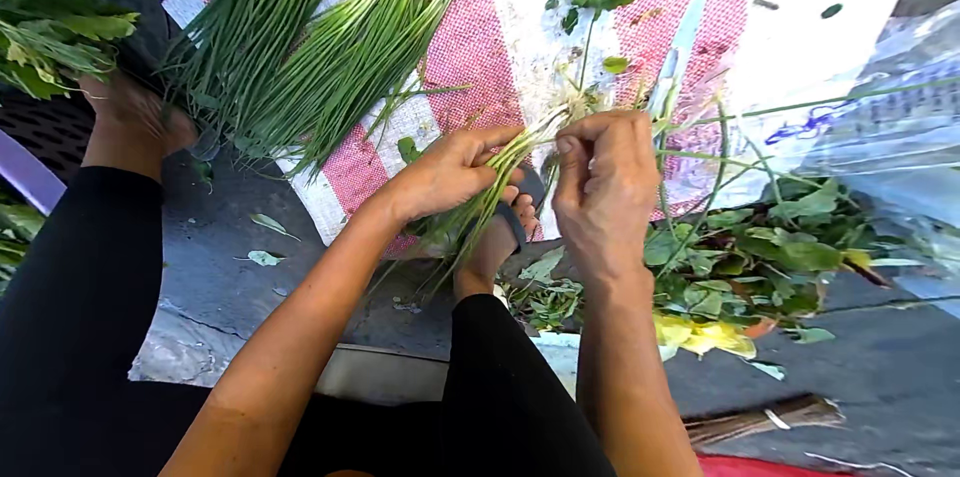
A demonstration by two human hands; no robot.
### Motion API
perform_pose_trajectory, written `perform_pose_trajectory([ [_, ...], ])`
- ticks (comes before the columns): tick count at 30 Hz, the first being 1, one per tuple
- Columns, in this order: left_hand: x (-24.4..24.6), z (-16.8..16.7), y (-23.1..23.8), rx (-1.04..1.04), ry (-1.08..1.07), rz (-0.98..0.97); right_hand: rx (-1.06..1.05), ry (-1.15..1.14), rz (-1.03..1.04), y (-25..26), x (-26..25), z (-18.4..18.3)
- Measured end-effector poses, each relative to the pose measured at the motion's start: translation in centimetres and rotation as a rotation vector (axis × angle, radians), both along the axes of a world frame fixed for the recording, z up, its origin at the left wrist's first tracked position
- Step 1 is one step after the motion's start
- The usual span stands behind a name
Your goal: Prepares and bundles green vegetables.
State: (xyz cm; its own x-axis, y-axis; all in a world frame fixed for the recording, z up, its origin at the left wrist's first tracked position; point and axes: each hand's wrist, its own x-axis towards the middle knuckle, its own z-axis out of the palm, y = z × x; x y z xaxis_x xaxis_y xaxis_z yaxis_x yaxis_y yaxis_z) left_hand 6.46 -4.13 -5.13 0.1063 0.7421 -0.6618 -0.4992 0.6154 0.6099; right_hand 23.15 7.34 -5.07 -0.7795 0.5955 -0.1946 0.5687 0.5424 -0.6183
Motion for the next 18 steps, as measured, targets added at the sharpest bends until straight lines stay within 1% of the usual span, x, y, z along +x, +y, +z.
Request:
perform_pose_trajectory([
  [3, -0.5, -0.5, -1.1, 0.006, 0.062, -0.098, 0.056, -0.087, -0.018, 2.8, 1.6, -0.1],
  [5, -0.9, -0.7, -1.7, -0.028, 0.059, -0.138, 0.082, -0.152, -0.058, 4.8, 3.2, 0.0],
  [9, -1.0, -0.8, -2.3, -0.105, -0.062, -0.024, 0.062, -0.250, -0.269, 7.3, 5.9, 0.3],
  [11, -0.8, -0.6, -2.0, -0.119, -0.115, 0.036, -0.012, -0.325, -0.340, 6.9, 5.8, 0.6],
  [13, -0.4, -0.3, -1.5, -0.111, -0.113, 0.074, -0.094, -0.358, -0.300, 6.0, 5.3, 0.6],
  [14, -0.1, -0.3, -1.2, -0.107, -0.126, 0.110, -0.102, -0.355, -0.263, 5.4, 5.1, 0.3],
  [16, 0.2, -0.4, -0.7, -0.142, -0.166, 0.221, -0.103, -0.334, -0.257, 3.7, 4.1, -0.5],
  [18, 0.3, -0.3, -0.2, -0.230, -0.145, 0.342, -0.207, -0.257, -0.303, 1.9, 3.0, -0.6],
])
